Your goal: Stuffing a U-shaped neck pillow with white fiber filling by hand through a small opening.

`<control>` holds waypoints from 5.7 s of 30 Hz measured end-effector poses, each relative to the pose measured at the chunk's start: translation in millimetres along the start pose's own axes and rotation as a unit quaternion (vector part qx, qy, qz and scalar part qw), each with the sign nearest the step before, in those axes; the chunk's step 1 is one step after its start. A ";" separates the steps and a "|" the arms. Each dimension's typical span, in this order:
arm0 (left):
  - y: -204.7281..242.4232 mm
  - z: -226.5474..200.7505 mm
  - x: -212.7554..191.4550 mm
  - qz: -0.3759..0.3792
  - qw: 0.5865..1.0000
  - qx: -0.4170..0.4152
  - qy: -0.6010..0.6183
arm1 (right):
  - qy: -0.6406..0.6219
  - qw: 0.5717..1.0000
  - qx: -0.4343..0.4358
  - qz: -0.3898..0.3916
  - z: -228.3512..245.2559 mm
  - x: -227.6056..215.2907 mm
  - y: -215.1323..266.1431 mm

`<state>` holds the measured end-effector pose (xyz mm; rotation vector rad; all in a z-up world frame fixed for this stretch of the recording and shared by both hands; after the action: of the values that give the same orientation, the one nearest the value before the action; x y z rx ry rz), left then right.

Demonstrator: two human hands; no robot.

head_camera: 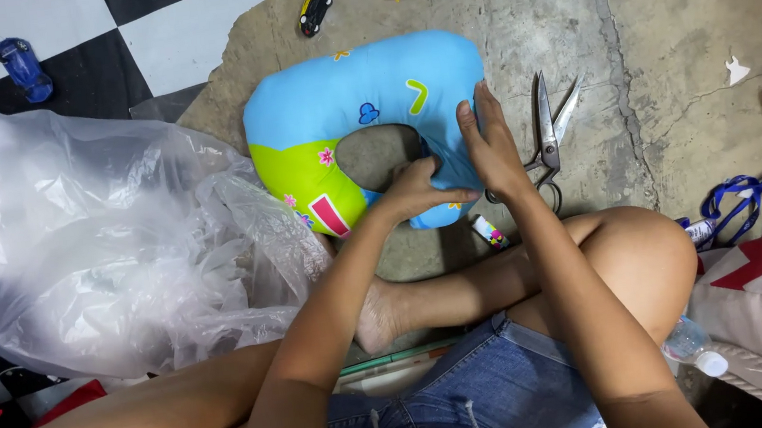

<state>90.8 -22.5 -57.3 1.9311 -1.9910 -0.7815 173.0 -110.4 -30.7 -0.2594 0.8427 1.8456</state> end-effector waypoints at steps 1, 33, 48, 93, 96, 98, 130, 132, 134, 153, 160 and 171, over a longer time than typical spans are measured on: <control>0.1 -3.1 -0.2 -0.001 1.000 -0.001 0.001 | 0.000 1.000 -0.001 0.002 1.6 1.8 1.6; -19.5 -13.8 -22.9 -0.158 0.967 -0.112 0.164 | 0.302 0.875 -0.222 -0.305 -23.2 39.8 30.7; -19.9 -0.8 2.9 0.102 0.956 -0.146 0.232 | -0.187 0.980 -0.022 -0.062 -31.9 4.2 -13.6; -69.7 47.1 15.9 -0.130 0.956 -0.116 0.238 | 0.187 0.905 -0.179 -0.339 -10.8 17.2 23.1; -72.2 54.3 9.7 -0.154 0.959 -0.079 0.222 | 0.219 0.889 -0.191 -0.354 -12.3 22.0 20.2; -79.6 89.9 6.3 -0.235 0.961 -0.021 0.146 | 0.230 0.885 -0.196 -0.353 -11.2 22.4 23.1; 196.2 406.4 -241.7 -0.247 0.732 -0.404 -0.489 | -0.043 0.942 -0.297 -0.151 80.1 55.7 206.2; 182.2 387.5 -222.6 -0.131 0.735 -0.331 -0.578 | -0.046 0.942 -0.304 -0.130 83.3 59.2 209.9; 165.7 355.7 -228.9 -0.156 0.777 -0.275 -0.544 | -0.067 0.944 -0.303 -0.115 97.1 69.2 216.4; 255.0 28.1 -225.5 -0.158 0.933 -0.060 -0.317 | -0.202 0.956 -0.177 0.123 130.6 244.5 185.7; 203.1 163.3 -226.5 -0.185 0.866 -0.080 -0.458 | -0.307 0.941 -0.099 0.102 104.6 223.4 162.9; 210.6 115.6 -253.7 -0.169 0.819 -0.119 -0.535 | -0.467 0.880 0.019 -0.084 56.0 18.6 49.4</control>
<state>-127.0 243.0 7.2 1.8508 -1.7955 -2.5094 132.6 -70.6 21.4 0.5470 0.1600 1.5171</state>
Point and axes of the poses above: each hand's wrist, its own y-axis away from the middle knuckle, its own x-axis out of the palm, z = x × y, the point moved 10 cm from there along -y, towards the middle knuckle, and after that the axes turned 13 degrees about -z, right-handed, at the moved point
